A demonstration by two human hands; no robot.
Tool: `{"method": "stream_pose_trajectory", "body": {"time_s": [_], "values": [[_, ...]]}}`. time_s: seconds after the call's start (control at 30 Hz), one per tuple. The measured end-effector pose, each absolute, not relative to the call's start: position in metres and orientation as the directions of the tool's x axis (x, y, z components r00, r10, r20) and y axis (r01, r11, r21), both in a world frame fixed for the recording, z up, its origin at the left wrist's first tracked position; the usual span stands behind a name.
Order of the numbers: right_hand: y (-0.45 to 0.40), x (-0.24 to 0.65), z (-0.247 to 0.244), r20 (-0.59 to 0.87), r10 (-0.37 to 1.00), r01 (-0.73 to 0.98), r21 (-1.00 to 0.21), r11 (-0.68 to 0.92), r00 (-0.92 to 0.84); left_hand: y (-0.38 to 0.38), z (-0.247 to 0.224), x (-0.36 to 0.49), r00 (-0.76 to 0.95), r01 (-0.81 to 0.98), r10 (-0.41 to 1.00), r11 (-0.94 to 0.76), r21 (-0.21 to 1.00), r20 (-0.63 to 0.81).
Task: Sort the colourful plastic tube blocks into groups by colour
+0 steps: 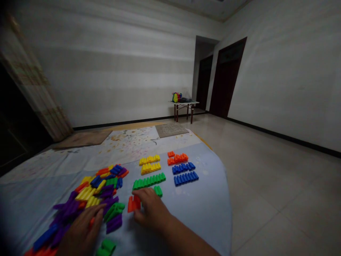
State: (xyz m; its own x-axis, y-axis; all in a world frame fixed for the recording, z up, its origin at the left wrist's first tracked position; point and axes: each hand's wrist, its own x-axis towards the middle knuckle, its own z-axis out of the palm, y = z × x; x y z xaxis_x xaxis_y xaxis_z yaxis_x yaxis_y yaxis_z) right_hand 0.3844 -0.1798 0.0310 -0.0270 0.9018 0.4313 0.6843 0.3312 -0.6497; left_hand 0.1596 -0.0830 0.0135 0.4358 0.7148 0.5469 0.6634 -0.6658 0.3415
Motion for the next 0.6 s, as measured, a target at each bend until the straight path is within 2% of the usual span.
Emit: {"method": "stream_pose_trajectory", "body": {"time_s": [0.13,0.2,0.3,0.37,0.6], "values": [[-0.169,0.417,0.045,0.516,0.847,0.720,-0.636,0.278,0.129,-0.089,0.007,0.158,0.435,0.652,0.739,-0.652,0.386,0.514],[-0.158,0.443,0.053,0.509,0.844,0.794,-0.578,0.190,0.168,-0.090,0.005,0.156,0.415,0.648,0.751,-0.641,0.412,0.514],[-0.136,0.485,0.062,0.385,0.896,0.917,-0.395,-0.056,0.221,-0.088,0.002,0.154,0.370,0.648,0.765,-0.619,0.444,0.527],[-0.122,0.508,0.064,0.308,0.913,0.941,-0.287,-0.180,0.268,-0.087,0.001,0.153,0.347,0.646,0.768,-0.612,0.456,0.538],[-0.091,0.537,0.051,0.227,0.929,0.950,-0.182,-0.254,0.292,-0.088,0.007,0.156,0.305,0.631,0.782,-0.593,0.500,0.543]]}}
